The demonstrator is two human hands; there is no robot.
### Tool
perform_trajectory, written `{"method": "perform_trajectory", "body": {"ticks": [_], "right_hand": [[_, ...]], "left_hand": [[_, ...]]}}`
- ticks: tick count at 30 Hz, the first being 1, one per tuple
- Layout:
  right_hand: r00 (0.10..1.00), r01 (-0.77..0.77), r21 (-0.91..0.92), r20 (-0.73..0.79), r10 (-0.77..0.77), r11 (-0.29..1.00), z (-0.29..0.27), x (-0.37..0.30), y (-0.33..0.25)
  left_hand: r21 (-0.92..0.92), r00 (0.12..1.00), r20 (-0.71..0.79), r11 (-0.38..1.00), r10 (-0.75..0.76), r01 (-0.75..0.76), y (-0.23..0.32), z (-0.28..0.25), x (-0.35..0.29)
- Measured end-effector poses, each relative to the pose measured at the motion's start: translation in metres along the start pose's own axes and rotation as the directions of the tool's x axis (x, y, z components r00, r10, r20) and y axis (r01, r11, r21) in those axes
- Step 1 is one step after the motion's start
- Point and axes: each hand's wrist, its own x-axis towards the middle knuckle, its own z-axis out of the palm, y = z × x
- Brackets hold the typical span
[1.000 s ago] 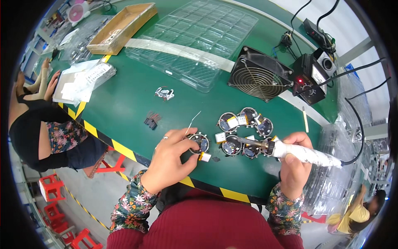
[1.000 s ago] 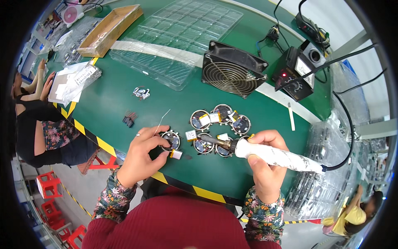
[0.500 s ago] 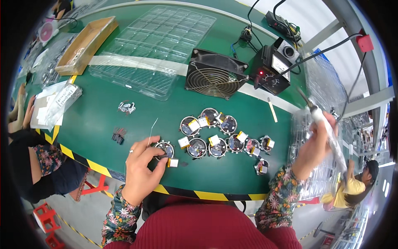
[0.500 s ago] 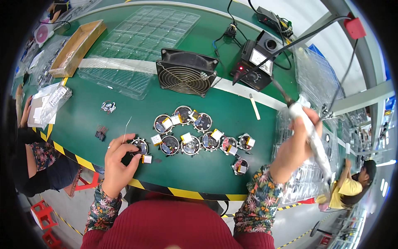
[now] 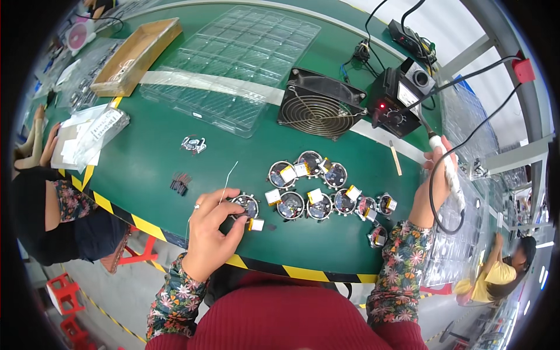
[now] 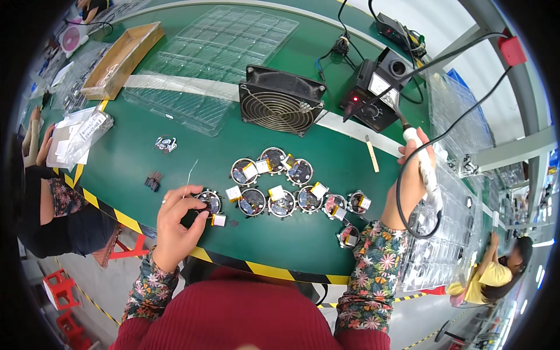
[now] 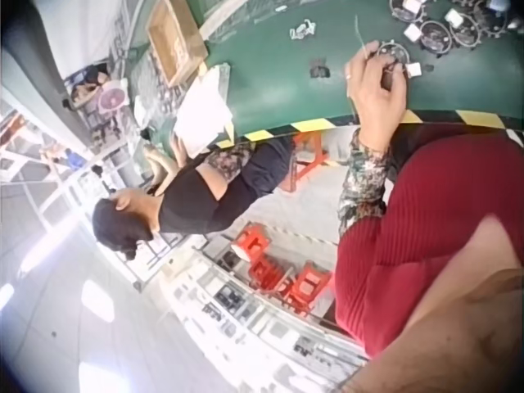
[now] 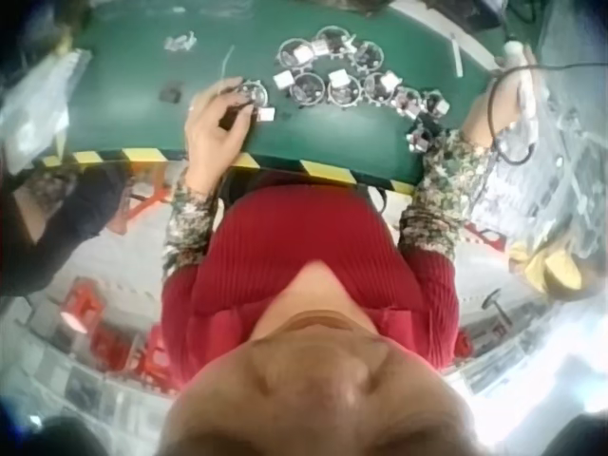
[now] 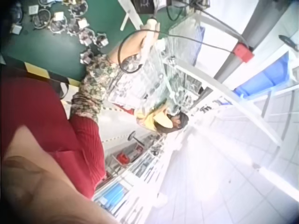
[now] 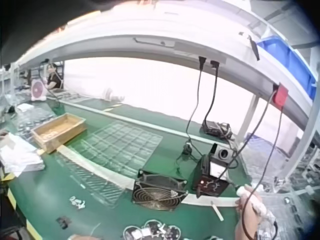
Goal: The person solders electrical connections onto circular electronic watch assemblies using a soldering iron and solder wire at a workbench.
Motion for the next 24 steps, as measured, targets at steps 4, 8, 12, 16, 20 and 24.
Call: {"method": "perform_trajectory", "body": {"ticks": [4,8,12,16,20,24], "right_hand": [[1.0,-0.018,0.276,-0.018,0.023,0.961,-0.017,0.001,0.006],[0.989,-0.115,0.55,-0.017,0.149,0.828,-0.032,-0.002,-0.022],[0.942,-0.263,0.753,0.337,-0.01,0.603,-0.047,-0.016,-0.032],[0.915,-0.395,0.789,0.384,0.125,0.471,-0.017,-0.052,-0.042],[0.844,-0.526,0.678,0.491,0.215,0.513,0.023,-0.09,-0.058],[0.784,-0.6,0.601,0.574,0.238,0.528,0.031,-0.101,-0.046]], "left_hand": [[-0.011,0.999,-0.025,1.0,0.026,-0.026,0.001,-0.001,0.001],[-0.067,0.999,-0.049,0.998,0.011,-0.014,-0.004,-0.002,-0.003],[-0.033,0.999,-0.046,0.999,-0.027,0.026,-0.005,-0.007,-0.005],[0.054,0.996,-0.075,0.998,0.041,-0.037,0.001,-0.01,-0.003],[0.04,0.983,-0.16,0.996,0.088,-0.083,-0.003,-0.009,-0.006],[0.019,0.98,-0.19,0.998,0.061,-0.058,0.0,-0.009,-0.005]]}}
